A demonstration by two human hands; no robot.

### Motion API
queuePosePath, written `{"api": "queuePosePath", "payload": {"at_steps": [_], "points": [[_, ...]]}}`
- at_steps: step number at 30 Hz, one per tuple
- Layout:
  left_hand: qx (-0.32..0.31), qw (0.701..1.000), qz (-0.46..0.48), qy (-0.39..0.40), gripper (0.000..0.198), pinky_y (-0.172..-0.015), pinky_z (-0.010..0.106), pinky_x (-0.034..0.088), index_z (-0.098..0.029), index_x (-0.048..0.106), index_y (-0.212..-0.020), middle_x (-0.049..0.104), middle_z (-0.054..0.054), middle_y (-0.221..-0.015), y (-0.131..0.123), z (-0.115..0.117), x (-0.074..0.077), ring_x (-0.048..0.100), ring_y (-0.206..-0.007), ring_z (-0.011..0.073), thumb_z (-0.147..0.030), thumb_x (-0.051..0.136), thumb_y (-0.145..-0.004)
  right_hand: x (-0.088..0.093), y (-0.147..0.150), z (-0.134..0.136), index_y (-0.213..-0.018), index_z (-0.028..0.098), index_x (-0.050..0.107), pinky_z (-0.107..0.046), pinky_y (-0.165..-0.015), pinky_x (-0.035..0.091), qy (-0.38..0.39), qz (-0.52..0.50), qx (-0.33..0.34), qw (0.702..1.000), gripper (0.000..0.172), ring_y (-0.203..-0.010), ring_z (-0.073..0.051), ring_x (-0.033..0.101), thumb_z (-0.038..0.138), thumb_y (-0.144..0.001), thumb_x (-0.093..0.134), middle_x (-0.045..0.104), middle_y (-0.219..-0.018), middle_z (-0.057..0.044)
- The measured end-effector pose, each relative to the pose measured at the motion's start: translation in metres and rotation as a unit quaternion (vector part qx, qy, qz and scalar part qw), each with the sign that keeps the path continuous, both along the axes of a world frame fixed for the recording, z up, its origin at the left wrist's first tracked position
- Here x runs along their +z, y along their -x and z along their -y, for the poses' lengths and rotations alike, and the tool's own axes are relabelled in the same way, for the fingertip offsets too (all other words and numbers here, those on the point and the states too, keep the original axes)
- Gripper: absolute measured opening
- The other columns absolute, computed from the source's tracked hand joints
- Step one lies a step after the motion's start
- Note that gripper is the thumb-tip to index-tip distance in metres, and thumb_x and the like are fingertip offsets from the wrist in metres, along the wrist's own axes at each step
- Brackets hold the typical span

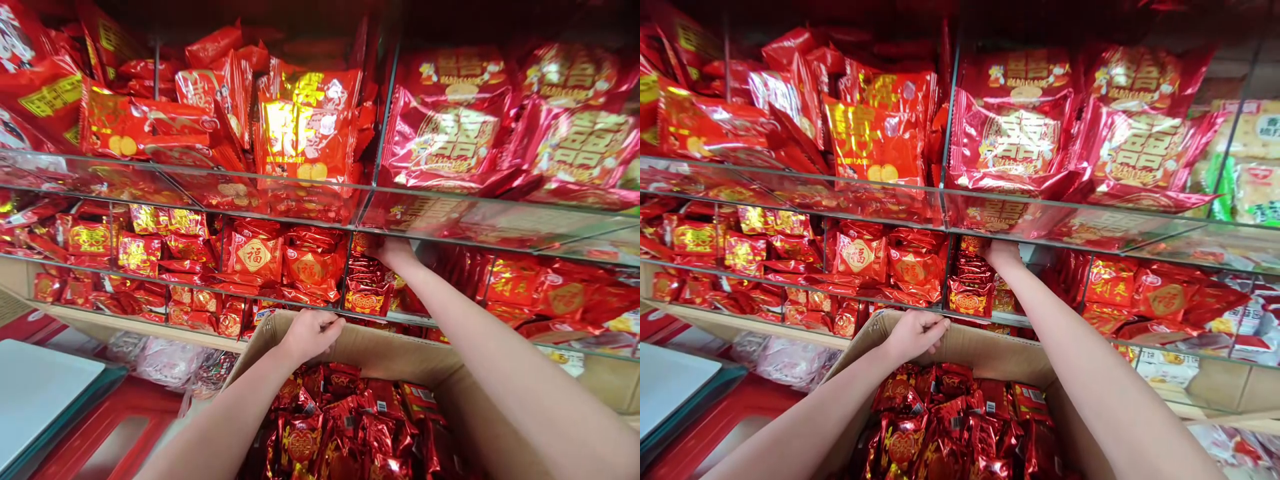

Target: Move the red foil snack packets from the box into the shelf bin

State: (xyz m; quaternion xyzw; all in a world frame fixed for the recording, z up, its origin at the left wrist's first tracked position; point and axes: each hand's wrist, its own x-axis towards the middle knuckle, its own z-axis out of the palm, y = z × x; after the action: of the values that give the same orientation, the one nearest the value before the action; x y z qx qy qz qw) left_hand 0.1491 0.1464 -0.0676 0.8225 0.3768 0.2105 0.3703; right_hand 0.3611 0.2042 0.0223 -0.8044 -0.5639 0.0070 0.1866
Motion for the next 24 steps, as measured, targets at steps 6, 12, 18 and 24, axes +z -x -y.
{"api": "queuePosePath", "payload": {"at_steps": [6, 12, 18, 24], "points": [[0.015, 0.999, 0.017, 0.034, 0.04, -0.037, 0.015, 0.035, -0.016, 0.052, -0.058, 0.055, -0.003, -0.048, -0.001, 0.001, 0.001, 0.055, -0.04, 0.0082, -0.046, 0.034, -0.078, -0.003, 0.005, -0.002, -0.111, 0.013, 0.047, -0.035, -0.086, 0.036, -0.052, 0.015, 0.012, 0.998, 0.041, -0.103, -0.026, 0.048, 0.031, -0.075, 0.047, 0.053, -0.11, -0.014], [0.023, 0.999, 0.016, 0.037, 0.041, -0.036, 0.015, 0.035, -0.016, 0.051, -0.057, 0.054, -0.003, -0.047, -0.001, 0.001, 0.0, 0.055, -0.039, 0.0082, -0.047, 0.034, -0.078, 0.003, 0.001, -0.004, -0.112, 0.015, 0.048, -0.034, -0.087, 0.035, -0.009, 0.014, 0.026, 1.0, 0.041, -0.105, -0.025, 0.046, 0.033, -0.075, 0.047, 0.052, -0.113, -0.013], [0.026, 0.999, 0.015, 0.042, 0.04, -0.038, 0.016, 0.037, -0.016, 0.054, -0.062, 0.054, -0.003, -0.048, -0.001, 0.0, 0.0, 0.054, -0.039, 0.0085, -0.047, 0.034, -0.077, 0.004, -0.004, 0.001, -0.11, 0.016, 0.051, -0.032, -0.085, 0.037, 0.01, 0.01, 0.032, 0.999, 0.04, -0.104, -0.024, 0.048, 0.036, -0.075, 0.047, 0.053, -0.113, -0.011], [0.027, 0.997, 0.02, 0.063, 0.04, -0.037, 0.016, 0.037, -0.016, 0.054, -0.061, 0.053, -0.003, -0.047, 0.001, -0.002, 0.0, 0.054, -0.039, 0.0091, -0.048, 0.035, -0.076, 0.006, -0.009, 0.008, -0.108, 0.02, 0.052, -0.029, -0.083, 0.038, -0.001, 0.004, 0.035, 0.999, 0.036, -0.101, -0.022, 0.05, 0.035, -0.078, 0.042, 0.056, -0.109, -0.007]]}}
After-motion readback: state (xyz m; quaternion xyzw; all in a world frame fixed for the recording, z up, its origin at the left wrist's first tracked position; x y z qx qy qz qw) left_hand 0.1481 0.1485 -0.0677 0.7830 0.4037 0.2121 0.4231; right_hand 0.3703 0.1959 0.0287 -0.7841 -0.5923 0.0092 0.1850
